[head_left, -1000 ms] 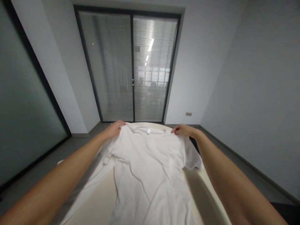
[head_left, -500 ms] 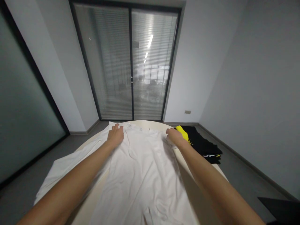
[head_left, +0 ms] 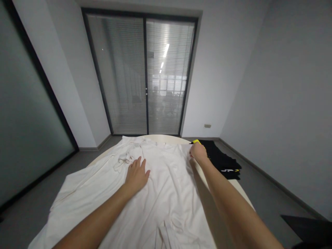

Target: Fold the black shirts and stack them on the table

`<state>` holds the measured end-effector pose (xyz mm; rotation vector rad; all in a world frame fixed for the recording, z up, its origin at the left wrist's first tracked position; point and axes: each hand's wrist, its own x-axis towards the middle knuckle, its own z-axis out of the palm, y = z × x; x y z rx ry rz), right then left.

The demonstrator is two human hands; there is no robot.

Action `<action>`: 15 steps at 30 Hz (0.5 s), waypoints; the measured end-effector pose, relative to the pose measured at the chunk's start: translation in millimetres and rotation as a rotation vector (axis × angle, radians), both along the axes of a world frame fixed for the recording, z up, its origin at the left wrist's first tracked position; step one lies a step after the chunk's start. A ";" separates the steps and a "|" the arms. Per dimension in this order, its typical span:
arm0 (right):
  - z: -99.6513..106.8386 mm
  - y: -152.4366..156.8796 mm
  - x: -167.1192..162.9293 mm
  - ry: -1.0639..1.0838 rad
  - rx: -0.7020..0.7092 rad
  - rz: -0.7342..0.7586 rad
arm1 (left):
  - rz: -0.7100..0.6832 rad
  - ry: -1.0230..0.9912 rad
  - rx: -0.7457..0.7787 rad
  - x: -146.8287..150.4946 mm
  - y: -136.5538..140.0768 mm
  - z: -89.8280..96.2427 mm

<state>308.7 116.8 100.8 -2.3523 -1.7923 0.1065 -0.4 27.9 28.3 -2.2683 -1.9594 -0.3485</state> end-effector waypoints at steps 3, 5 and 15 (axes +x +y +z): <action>10.3 3.8 5.4 0.033 0.048 -0.017 | -0.025 -0.020 -0.010 -9.1 -4.4 -8.1; 8.6 -1.6 1.4 0.039 0.069 0.010 | -0.019 -0.025 0.022 -14.2 -8.2 -6.4; -32.9 -69.9 -30.2 -0.045 -0.183 0.049 | 0.199 -0.164 -0.091 -57.0 -23.0 18.5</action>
